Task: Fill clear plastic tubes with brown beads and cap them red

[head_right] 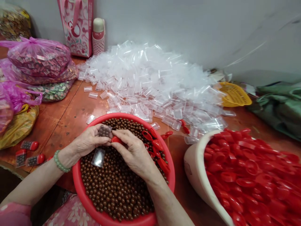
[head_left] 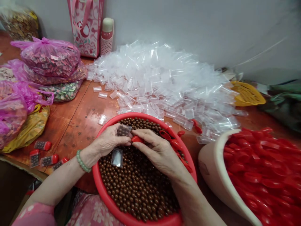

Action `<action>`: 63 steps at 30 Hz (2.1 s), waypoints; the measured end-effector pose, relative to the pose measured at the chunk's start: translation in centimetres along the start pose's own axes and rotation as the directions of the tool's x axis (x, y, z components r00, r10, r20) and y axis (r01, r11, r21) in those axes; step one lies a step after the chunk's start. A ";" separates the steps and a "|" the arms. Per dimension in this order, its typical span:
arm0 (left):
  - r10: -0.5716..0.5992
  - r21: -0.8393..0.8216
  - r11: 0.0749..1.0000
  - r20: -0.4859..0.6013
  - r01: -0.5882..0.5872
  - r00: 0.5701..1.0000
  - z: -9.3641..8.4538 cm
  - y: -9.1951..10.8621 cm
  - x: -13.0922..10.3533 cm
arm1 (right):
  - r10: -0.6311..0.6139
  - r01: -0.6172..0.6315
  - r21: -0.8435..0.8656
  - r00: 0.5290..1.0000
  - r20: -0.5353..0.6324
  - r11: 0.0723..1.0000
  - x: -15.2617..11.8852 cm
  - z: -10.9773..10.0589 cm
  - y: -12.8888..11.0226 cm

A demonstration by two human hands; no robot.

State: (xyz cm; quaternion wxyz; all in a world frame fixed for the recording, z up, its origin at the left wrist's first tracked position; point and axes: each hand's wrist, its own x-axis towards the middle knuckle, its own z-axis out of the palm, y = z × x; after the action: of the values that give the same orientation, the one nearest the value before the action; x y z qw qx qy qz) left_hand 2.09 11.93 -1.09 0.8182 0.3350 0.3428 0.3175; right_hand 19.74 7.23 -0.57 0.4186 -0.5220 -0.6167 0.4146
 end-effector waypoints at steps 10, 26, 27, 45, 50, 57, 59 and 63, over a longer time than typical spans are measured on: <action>-0.154 -0.312 0.929 0.171 0.201 0.973 -0.4 0.9 0.2 | 0.369 -0.233 0.466 0.901 -0.226 0.854 1.2 -1.4 1.0; -0.181 -0.291 0.927 0.206 0.237 0.962 -0.6 0.3 0.5 | 0.405 -0.263 0.571 0.904 -0.135 0.778 2.0 -1.7 1.1; -0.178 -0.289 0.928 0.206 0.234 0.962 -0.6 0.3 0.5 | 0.381 -0.221 0.564 0.906 -0.183 0.795 2.2 -1.5 1.0; -0.105 -0.082 0.989 0.175 0.121 0.979 0.1 -0.8 0.2 | 0.135 -0.045 0.332 0.958 -0.252 0.942 3.2 2.0 -0.2; -0.075 0.060 0.996 0.101 0.069 0.992 0.2 -1.2 0.3 | 0.111 -0.042 0.317 0.973 -0.203 0.947 2.9 2.3 0.1; -0.077 0.101 0.992 0.048 0.072 0.996 0.4 -1.0 0.2 | 0.085 -0.030 0.290 0.980 -0.180 0.957 2.8 2.0 0.5; -0.076 0.110 0.991 0.056 0.070 0.996 0.5 -1.0 0.1 | 0.075 -0.024 0.271 0.981 -0.180 0.962 2.8 1.9 0.6; -0.081 0.168 0.984 0.075 0.068 0.994 0.5 -1.0 0.1 | 0.066 -0.021 0.250 0.983 -0.171 0.968 2.8 2.1 0.9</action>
State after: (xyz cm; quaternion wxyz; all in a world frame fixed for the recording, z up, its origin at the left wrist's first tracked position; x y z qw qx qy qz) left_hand 2.82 11.26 -1.57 0.8123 0.4011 0.3466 0.2434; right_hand 17.71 9.96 -1.79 0.5245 -0.5142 -0.5088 0.4490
